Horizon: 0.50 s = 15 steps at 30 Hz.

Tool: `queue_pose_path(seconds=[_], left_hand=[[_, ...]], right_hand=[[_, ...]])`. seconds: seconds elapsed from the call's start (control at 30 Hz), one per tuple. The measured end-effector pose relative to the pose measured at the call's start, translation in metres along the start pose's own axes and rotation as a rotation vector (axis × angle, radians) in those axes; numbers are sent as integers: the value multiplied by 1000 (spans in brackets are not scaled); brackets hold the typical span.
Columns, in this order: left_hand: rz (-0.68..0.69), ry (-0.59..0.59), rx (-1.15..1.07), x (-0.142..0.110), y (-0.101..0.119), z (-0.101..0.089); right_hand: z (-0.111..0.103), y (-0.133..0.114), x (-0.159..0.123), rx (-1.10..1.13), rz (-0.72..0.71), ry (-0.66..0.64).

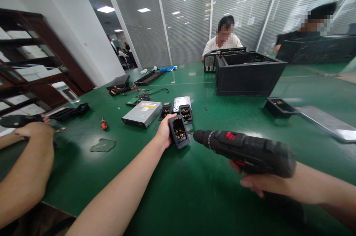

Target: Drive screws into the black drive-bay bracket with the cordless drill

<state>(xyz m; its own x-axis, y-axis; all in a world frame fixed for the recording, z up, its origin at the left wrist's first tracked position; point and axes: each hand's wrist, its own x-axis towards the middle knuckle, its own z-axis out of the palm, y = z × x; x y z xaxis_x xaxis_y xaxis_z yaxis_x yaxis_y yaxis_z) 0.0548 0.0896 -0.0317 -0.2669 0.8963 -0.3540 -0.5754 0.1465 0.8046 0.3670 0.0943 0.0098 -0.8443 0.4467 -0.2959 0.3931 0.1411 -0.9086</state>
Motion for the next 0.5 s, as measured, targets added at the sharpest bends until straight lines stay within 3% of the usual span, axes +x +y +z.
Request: queue_pose_path(seconds=[0.5], left_hand=[[5,-19,-5,-1,1,1]], right_hand=[[0,0,0,17,6,-1]])
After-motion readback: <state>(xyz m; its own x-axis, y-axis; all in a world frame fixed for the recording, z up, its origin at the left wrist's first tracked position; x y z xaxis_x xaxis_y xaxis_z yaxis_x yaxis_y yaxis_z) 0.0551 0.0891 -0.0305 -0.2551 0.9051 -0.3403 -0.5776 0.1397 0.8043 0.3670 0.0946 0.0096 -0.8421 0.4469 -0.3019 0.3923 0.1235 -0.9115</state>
